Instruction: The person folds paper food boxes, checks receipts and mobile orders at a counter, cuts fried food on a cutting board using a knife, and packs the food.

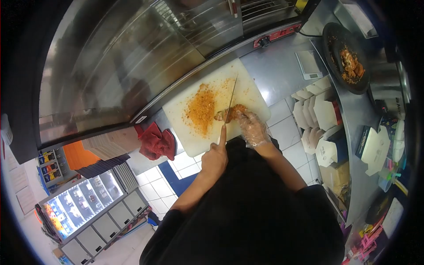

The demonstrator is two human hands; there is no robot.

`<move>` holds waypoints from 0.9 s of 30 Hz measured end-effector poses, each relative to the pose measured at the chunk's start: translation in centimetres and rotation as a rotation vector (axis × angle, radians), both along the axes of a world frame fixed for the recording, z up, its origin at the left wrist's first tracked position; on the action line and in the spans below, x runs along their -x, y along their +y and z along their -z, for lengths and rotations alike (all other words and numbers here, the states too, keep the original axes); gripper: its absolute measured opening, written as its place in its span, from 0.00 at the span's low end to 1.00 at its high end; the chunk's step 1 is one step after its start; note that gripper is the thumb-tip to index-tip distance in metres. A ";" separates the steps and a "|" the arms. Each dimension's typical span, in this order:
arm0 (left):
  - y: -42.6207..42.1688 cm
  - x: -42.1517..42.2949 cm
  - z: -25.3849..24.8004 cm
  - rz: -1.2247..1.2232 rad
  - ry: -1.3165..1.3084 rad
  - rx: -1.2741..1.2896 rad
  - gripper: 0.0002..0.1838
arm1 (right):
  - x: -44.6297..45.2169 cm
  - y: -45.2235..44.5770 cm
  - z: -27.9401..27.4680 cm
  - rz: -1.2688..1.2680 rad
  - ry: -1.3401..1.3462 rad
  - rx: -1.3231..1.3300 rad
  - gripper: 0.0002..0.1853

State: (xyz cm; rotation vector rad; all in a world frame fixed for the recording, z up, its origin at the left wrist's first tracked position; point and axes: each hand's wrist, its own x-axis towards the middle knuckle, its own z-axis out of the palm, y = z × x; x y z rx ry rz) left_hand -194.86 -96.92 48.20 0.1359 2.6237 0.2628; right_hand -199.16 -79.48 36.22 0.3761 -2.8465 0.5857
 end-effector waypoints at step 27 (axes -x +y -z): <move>2.2 4.0 6.6 -0.016 0.238 -0.164 0.45 | 1.6 1.0 -1.4 -0.010 -0.100 0.313 0.16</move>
